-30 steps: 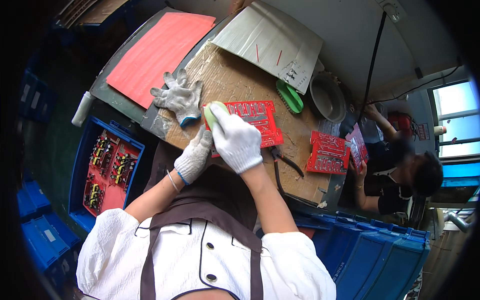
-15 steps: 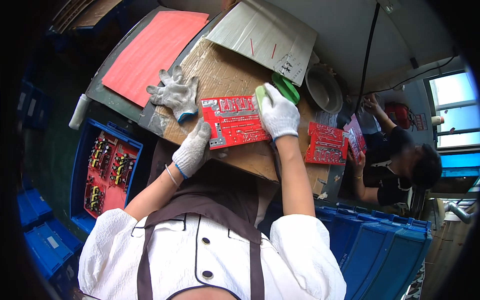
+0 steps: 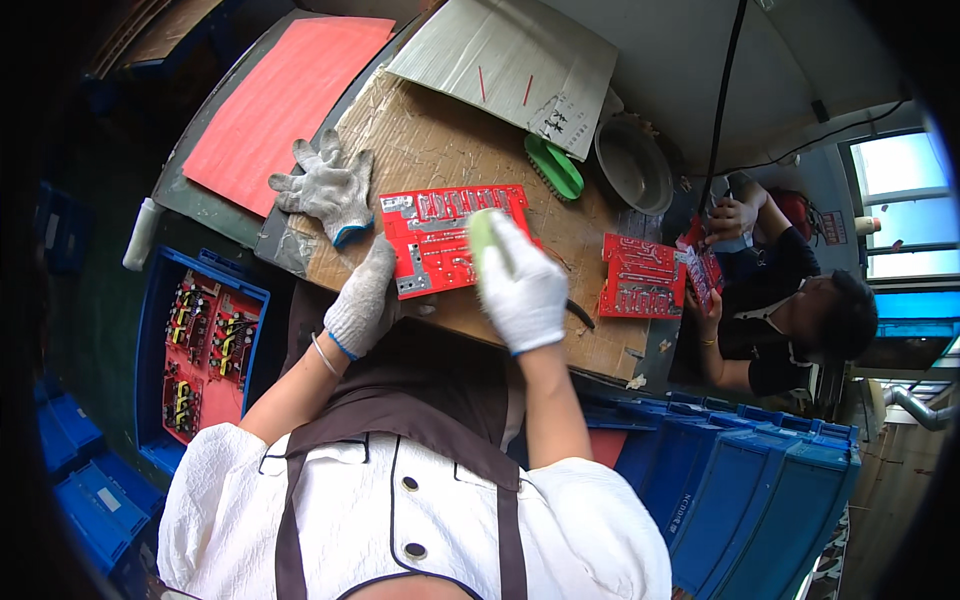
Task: Manually assembling, snipping components, and cleaning printed circuit boards at a factory workstation.
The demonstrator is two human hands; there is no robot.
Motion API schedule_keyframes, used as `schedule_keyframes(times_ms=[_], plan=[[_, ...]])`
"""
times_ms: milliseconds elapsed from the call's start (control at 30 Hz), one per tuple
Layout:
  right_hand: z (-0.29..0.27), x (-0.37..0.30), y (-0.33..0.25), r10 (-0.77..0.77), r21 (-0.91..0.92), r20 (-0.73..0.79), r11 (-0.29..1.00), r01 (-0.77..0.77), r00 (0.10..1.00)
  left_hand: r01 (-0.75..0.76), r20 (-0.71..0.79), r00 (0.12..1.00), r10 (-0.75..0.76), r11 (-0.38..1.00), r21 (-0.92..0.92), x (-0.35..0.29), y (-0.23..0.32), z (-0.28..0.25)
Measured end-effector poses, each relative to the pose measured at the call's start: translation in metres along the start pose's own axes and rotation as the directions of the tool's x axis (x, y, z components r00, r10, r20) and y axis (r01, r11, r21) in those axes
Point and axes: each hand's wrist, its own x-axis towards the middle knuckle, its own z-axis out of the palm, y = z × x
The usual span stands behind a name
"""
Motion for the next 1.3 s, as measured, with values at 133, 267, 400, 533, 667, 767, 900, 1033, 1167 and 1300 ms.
schedule_keyframes(times_ms=[133,267,400,533,667,767,900,1033,1167,1300], plan=[[0.024,-0.014,-0.048,-0.236,-0.048,0.090,0.969,0.241,0.968,-0.012,0.036,0.999,0.016,0.994,-0.106,0.007,-0.008,-0.009],[-0.012,0.042,0.039,0.141,-0.258,-0.074,0.954,-0.156,0.987,-0.026,0.016,1.000,0.023,0.983,0.179,-0.007,0.015,0.002],[-0.025,0.029,0.032,0.017,-0.027,-0.034,0.999,-0.018,0.999,-0.100,0.081,0.993,0.082,0.963,0.250,-0.014,0.019,0.000],[0.023,0.007,-0.007,-0.254,0.111,0.094,0.964,0.244,0.963,-0.295,0.206,0.948,0.241,0.911,0.290,-0.005,-0.008,-0.004],[0.001,0.065,0.036,-0.155,-0.263,0.059,0.950,0.165,0.986,-0.374,0.100,0.927,0.361,0.880,0.291,-0.051,0.005,-0.029],[-0.032,0.076,0.032,-0.214,0.167,-0.038,0.962,0.218,0.976,-0.336,0.079,0.940,0.331,0.940,0.060,-0.114,0.036,-0.040],[-0.014,0.063,-0.026,-0.217,0.412,-0.042,0.886,0.215,0.975,-0.493,-0.286,0.812,0.508,0.860,0.129,-0.235,0.093,-0.088],[0.012,0.060,-0.035,-0.205,0.474,0.001,0.862,0.180,0.979,-0.272,-0.658,0.432,0.616,0.785,0.556,-0.355,0.122,-0.132],[0.038,0.057,-0.036,-0.273,0.327,0.043,0.913,0.245,0.961,0.274,-0.670,0.106,0.735,0.626,0.730,-0.413,0.113,-0.175],[0.039,0.059,-0.042,-0.355,0.284,0.075,0.903,0.321,0.932,0.658,-0.627,0.010,0.779,0.467,0.591,-0.440,0.108,-0.235]])
